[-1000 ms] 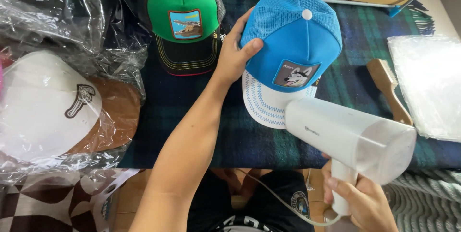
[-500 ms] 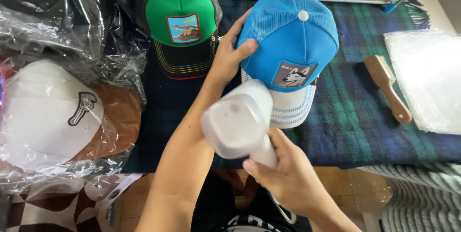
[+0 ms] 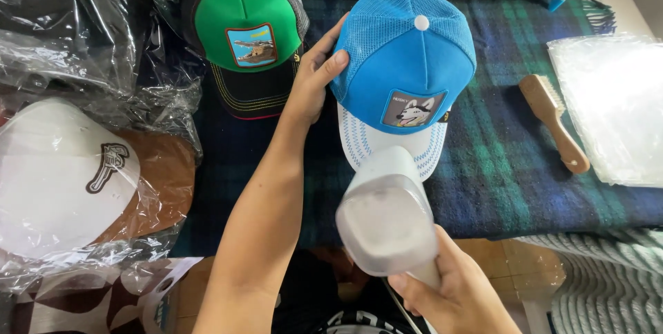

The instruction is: The person uses a handheld steamer to apply steam to a blue and white trucker cap, focusing on the front panel and brim. They then use a wooden brush to brush the cap's surface and finally turn the cap over to inspect the inside.

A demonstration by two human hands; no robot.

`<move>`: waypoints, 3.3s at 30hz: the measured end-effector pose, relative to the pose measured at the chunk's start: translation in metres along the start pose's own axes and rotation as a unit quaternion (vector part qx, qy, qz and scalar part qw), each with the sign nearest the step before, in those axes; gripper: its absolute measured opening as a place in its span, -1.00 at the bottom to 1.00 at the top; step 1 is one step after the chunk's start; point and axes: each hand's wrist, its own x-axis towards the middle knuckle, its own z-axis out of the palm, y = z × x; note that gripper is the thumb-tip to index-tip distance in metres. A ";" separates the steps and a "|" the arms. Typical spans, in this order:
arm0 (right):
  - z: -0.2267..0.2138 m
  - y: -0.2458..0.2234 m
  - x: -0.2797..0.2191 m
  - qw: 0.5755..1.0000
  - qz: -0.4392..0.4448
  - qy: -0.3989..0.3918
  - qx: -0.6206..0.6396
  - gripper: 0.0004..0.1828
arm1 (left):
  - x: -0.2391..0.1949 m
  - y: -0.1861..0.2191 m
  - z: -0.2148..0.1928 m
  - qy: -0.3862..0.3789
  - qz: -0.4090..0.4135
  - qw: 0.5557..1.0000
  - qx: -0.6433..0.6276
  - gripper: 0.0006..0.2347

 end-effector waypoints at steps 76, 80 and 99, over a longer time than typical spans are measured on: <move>-0.057 0.041 0.098 0.643 -0.282 -0.271 0.659 -0.62 | 0.006 0.000 0.015 0.001 -0.010 1.000 0.020 -0.27; -0.054 0.040 0.097 0.632 -0.276 -0.290 0.664 -0.68 | 0.006 0.005 0.016 0.016 -0.027 0.999 0.017 -0.22; -0.051 0.029 0.089 0.706 -0.318 -0.234 0.587 -0.66 | 0.006 0.000 0.012 0.026 -0.031 0.999 0.002 -0.23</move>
